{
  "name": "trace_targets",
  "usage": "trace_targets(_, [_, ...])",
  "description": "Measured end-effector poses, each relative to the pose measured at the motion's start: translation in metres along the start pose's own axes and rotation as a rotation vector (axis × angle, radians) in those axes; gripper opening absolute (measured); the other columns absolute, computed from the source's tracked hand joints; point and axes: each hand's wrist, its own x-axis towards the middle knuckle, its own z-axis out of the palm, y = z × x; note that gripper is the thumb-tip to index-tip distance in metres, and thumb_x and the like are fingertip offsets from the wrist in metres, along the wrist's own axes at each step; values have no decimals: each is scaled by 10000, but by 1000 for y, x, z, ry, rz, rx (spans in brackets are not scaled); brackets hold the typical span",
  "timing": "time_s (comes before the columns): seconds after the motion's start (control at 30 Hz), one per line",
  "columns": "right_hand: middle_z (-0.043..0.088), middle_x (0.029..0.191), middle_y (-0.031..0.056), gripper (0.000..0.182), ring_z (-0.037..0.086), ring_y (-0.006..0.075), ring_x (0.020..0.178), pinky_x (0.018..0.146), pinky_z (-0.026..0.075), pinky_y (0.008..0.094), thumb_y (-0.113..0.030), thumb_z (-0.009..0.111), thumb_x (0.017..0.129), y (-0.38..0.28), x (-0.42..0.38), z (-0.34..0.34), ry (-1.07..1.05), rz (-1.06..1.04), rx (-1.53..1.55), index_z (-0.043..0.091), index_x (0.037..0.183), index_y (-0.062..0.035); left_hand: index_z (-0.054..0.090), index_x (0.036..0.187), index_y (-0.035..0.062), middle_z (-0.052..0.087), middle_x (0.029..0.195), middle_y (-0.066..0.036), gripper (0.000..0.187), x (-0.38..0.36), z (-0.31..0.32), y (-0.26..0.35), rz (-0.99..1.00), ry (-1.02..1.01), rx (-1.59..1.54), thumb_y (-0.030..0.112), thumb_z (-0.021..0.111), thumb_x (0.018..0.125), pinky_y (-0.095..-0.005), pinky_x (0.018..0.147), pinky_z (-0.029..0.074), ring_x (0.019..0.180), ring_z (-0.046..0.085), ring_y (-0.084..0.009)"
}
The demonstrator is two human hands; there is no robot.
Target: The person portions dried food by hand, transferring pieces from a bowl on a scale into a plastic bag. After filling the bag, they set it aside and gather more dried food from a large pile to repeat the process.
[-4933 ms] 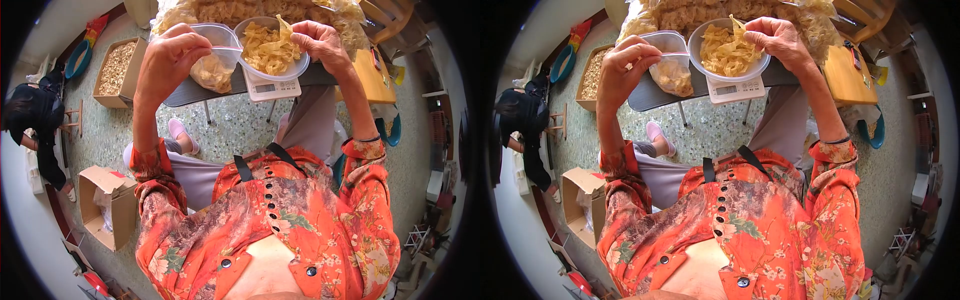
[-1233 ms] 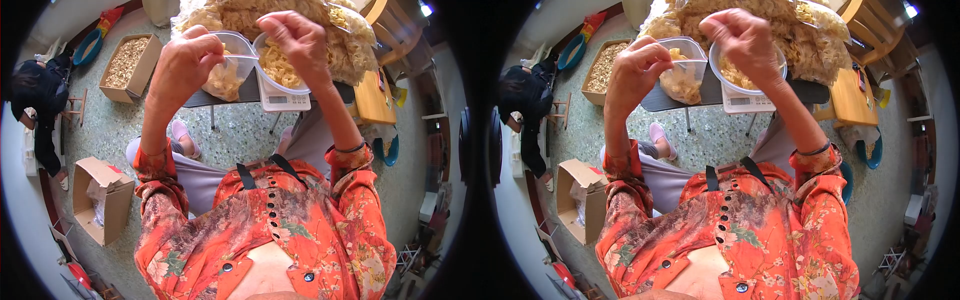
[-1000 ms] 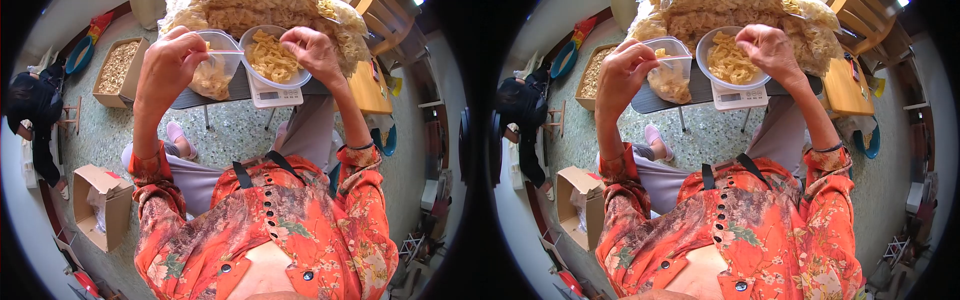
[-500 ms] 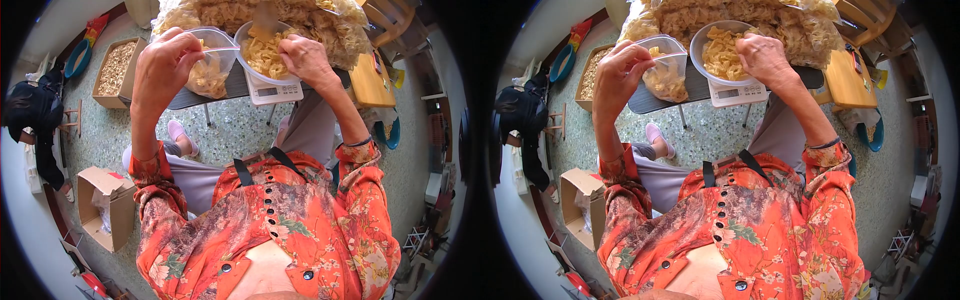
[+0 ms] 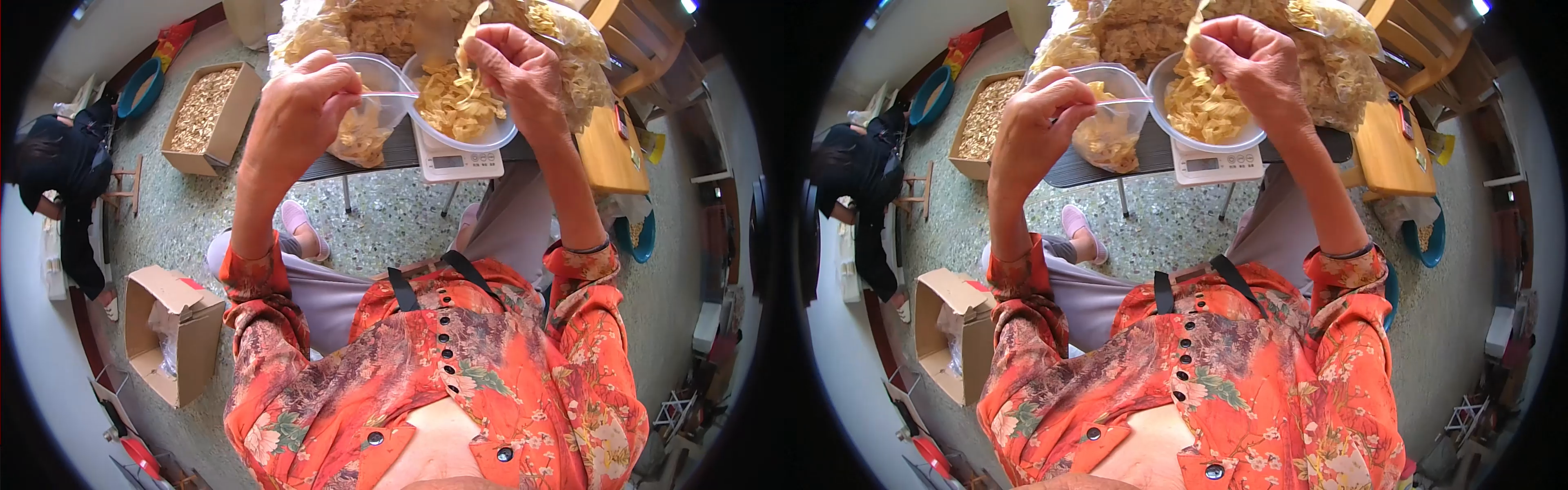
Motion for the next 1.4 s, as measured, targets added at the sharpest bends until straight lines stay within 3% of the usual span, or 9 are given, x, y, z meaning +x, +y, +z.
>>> trace_targets(0.1, [684,801,-30,150,499,-2,587,513,365,160,-151,761,963,-12,9,34,108,-84,191,717,1053,-39,702,924,0,655,900,-92,80,-1,-1,2,0,18,3,19,751,864,-309,676,534,746,661,-207])
trace_targets(0.2, [689,806,11,89,609,46,710,637,492,203,-105,671,1015,-25,15,53,45,-99,220,674,1046,-21,696,916,6,649,887,-92,85,0,-1,0,13,26,8,39,755,865,-316,661,525,728,658,-211])
trace_targets(0.53, [698,789,23,71,610,57,659,591,466,198,-73,653,1015,-7,23,63,121,-93,184,648,949,-46,693,916,-4,618,848,-99,68,3,6,-5,13,64,-39,20,743,877,-307,631,498,688,627,-203])
trace_targets(0.6, [698,805,-17,126,539,2,600,511,374,158,-137,756,963,13,25,68,96,-106,188,705,1037,-49,694,915,-5,616,847,-96,66,3,6,-4,12,66,-40,17,742,876,-303,630,497,687,625,-200])
trace_targets(0.87, [719,844,78,89,627,72,668,581,473,204,-75,643,1021,-22,31,77,-20,-64,613,631,938,-44,692,903,1,617,842,-92,64,0,7,0,4,95,-46,27,745,878,-302,628,501,670,620,-186])
trace_targets(1.07, [735,821,34,60,668,72,706,619,532,237,-66,729,934,-3,21,70,12,-126,-9,715,915,-11,698,899,8,624,837,-97,74,0,5,0,7,101,-14,42,758,871,-321,614,496,658,621,-202])
trace_targets(1.17, [729,883,81,91,717,227,811,745,569,334,-30,738,821,-2,20,66,-101,-269,-529,755,901,-71,700,899,6,631,842,-101,80,-1,5,-2,-1,104,4,41,763,865,-323,612,496,661,631,-213])
trace_targets(1.27, [716,979,69,187,701,273,947,833,558,374,-12,722,787,-7,20,58,-292,-519,-915,783,935,-109,700,895,4,634,845,-108,81,-2,3,-1,-6,104,20,40,765,862,-322,618,506,668,641,-221])
trace_targets(1.4, [706,1028,60,251,696,276,987,856,554,390,30,663,805,-14,17,47,-304,-607,-875,798,950,-123,701,901,5,640,852,-112,82,-1,6,-3,-1,115,25,36,765,862,-323,629,516,674,647,-226])
